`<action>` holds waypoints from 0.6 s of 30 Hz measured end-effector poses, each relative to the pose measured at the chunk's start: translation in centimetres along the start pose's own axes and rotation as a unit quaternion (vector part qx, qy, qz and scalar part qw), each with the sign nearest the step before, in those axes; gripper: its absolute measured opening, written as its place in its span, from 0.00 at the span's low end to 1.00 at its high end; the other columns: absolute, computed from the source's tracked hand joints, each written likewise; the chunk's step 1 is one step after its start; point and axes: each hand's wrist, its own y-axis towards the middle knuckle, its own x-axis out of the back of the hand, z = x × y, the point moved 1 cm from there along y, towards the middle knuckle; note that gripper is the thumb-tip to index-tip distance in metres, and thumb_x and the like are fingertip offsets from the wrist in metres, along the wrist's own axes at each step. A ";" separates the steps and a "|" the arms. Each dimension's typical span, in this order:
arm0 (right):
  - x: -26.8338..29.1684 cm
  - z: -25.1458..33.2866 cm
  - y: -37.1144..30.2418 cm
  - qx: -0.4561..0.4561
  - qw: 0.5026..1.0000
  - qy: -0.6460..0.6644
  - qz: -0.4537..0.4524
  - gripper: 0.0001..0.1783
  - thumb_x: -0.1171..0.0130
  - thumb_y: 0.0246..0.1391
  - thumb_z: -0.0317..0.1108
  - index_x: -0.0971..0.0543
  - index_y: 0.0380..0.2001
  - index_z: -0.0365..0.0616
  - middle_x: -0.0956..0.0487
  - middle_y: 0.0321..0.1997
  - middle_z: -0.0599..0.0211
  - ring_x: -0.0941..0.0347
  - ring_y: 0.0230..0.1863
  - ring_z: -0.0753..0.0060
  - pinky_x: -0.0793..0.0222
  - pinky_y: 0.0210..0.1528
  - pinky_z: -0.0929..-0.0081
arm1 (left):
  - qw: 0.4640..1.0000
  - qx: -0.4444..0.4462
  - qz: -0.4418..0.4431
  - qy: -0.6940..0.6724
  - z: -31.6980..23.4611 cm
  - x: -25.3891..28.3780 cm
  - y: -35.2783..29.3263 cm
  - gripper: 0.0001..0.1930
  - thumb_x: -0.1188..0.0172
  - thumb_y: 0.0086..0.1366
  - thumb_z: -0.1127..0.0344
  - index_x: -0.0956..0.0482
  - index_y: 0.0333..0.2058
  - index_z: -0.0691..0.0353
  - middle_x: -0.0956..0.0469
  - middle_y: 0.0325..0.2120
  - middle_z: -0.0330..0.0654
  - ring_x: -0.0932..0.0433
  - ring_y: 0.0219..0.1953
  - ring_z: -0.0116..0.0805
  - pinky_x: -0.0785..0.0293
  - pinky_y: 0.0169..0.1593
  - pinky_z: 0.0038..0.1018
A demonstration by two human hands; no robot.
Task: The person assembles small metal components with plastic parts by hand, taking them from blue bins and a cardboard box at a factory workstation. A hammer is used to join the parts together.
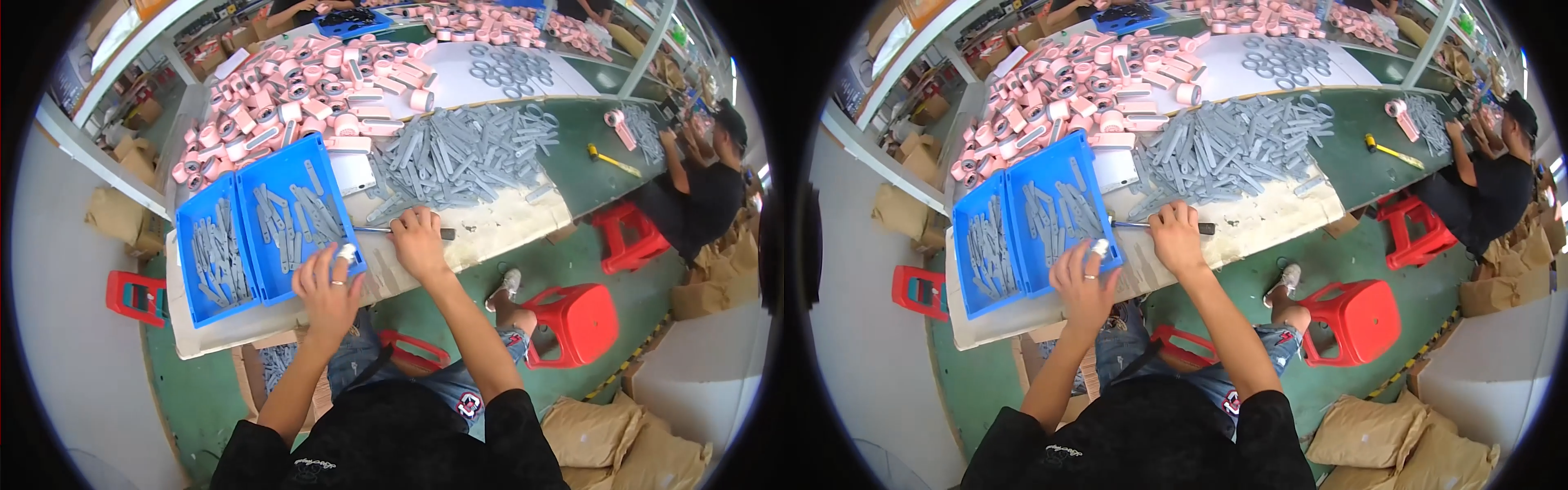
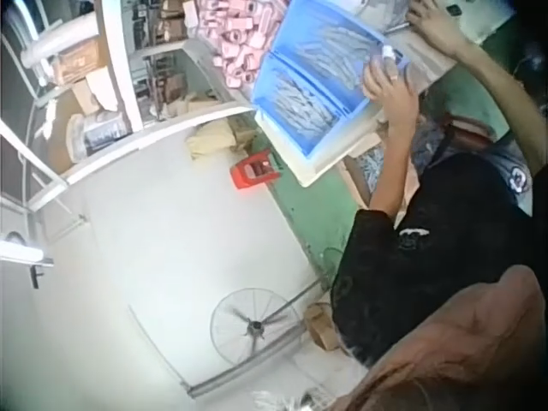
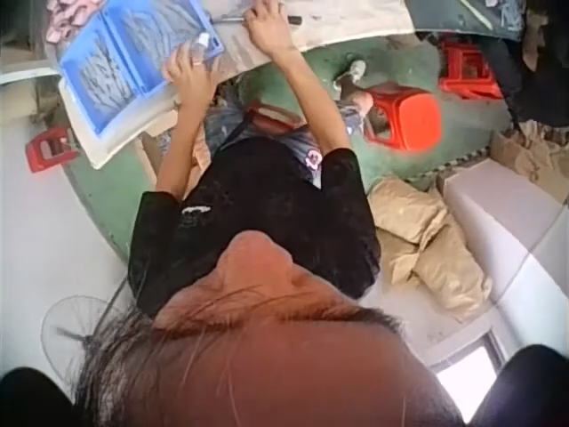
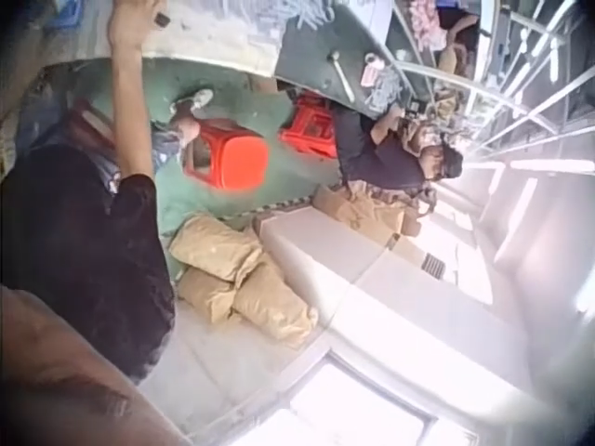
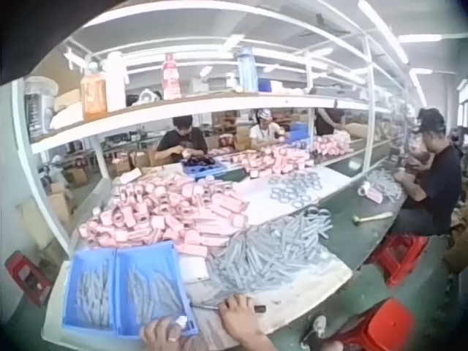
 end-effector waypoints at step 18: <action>1.7 7.1 0.0 -0.342 0.831 0.401 0.178 0.27 0.36 0.55 0.55 0.28 0.24 0.39 0.30 0.15 0.71 0.40 0.15 0.80 0.44 0.19 0.72 | 0.628 0.660 -0.248 -0.329 18.7 6.2 -10.3 0.51 0.28 0.56 0.48 0.56 0.64 0.60 0.42 0.59 0.54 0.27 0.52 0.46 0.25 0.42 0.39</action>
